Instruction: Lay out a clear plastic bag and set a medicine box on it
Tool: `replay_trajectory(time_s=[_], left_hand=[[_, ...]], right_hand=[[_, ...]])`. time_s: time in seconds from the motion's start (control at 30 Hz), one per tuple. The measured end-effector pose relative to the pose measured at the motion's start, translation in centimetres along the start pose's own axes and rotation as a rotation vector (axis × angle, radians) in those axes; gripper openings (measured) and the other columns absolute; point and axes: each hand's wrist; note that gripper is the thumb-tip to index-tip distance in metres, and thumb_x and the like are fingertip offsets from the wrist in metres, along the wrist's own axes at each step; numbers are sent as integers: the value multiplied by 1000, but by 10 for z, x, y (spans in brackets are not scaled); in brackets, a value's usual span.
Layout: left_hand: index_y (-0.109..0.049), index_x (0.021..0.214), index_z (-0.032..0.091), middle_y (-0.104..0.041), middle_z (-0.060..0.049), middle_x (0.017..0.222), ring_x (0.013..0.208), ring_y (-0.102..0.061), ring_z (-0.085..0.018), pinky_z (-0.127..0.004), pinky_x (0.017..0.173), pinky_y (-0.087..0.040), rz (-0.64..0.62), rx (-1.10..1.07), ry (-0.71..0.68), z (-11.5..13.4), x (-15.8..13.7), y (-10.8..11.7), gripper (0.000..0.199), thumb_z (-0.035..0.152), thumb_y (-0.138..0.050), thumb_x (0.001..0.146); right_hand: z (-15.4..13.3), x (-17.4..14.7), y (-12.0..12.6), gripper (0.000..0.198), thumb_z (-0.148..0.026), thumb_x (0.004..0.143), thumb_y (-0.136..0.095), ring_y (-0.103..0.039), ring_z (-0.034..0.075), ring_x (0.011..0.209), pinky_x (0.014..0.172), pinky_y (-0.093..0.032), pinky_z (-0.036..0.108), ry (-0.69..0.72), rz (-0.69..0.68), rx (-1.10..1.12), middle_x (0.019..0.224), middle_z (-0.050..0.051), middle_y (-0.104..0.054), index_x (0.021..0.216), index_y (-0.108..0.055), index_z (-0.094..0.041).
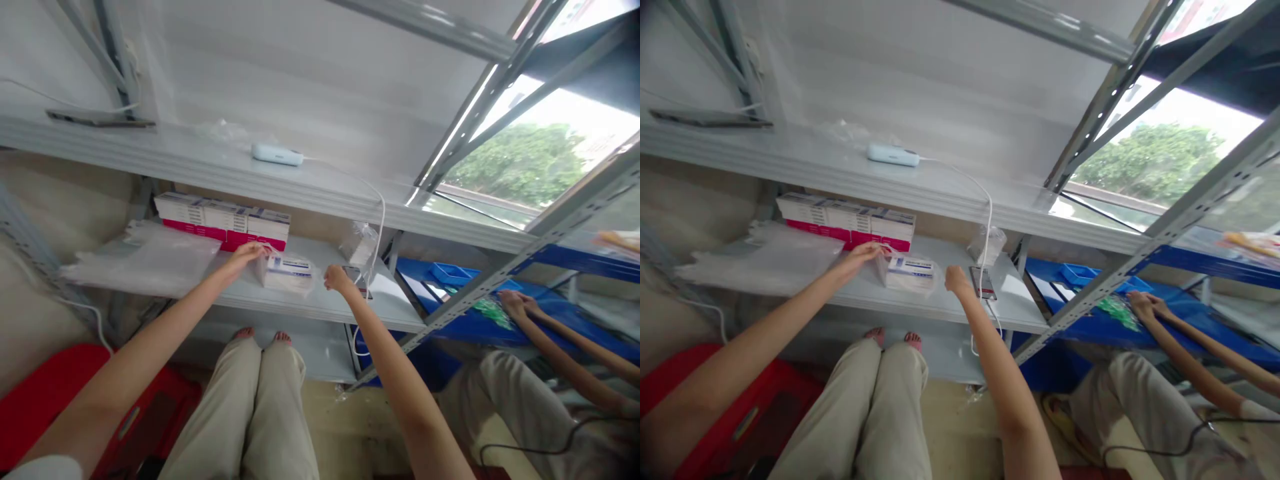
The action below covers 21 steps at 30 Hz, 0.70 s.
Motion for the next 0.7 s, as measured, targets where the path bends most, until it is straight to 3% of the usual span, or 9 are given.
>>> replay_trajectory(time_s=[0.07,0.17,0.3,0.43,0.6,0.7], left_hand=[[-68,87,17,-69,-7,91,89,-61,-21,-29,80,-42,46,-121,33,4,0,-3,31,44,-68,72],[-67,78,16,-68,-5,84,87,-61,-19,-28,81,-42,12,-112,0,14,-1,-14,24,40,-69,72],[-63,71,16,-65,-4,74,78,-59,-18,-28,78,-42,-12,-41,-45,28,-1,-26,25,40,-65,76],[-59,80,16,-64,-4,75,77,-59,-18,-31,78,-44,38,-46,-87,30,6,-25,29,45,-63,76],[-52,100,18,-63,-3,82,83,-60,-18,-31,81,-44,30,-94,-162,21,16,-18,42,39,-70,70],[-45,115,20,-63,-2,89,85,-60,-16,-28,79,-45,77,-148,-199,17,19,-16,52,34,-69,71]], right_hand=[[3,6,2,23,-31,84,-60,-68,19,69,66,-54,25,-78,-64,95,71,12,-70,79,-70,-10],[2,11,-5,48,-45,93,-42,-65,14,54,56,-53,23,-153,-128,274,67,12,-70,73,-68,-10],[0,14,-23,36,-46,81,-61,-61,12,51,54,-49,21,-182,-81,460,66,9,-70,72,-68,-12],[8,13,-22,25,-37,75,-63,-63,14,60,59,-48,25,-147,44,571,77,11,-72,75,-70,-13],[15,9,-2,41,-41,83,-44,-62,19,97,73,-48,27,-66,172,723,118,12,-64,103,-68,-16],[8,10,1,49,-45,84,-38,-59,20,107,79,-46,28,-13,222,875,128,10,-58,118,-61,-18]])
Point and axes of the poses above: each hand's wrist, its own x-axis towards the middle knuckle, its own y-axis out of the back of the hand, z = x × y
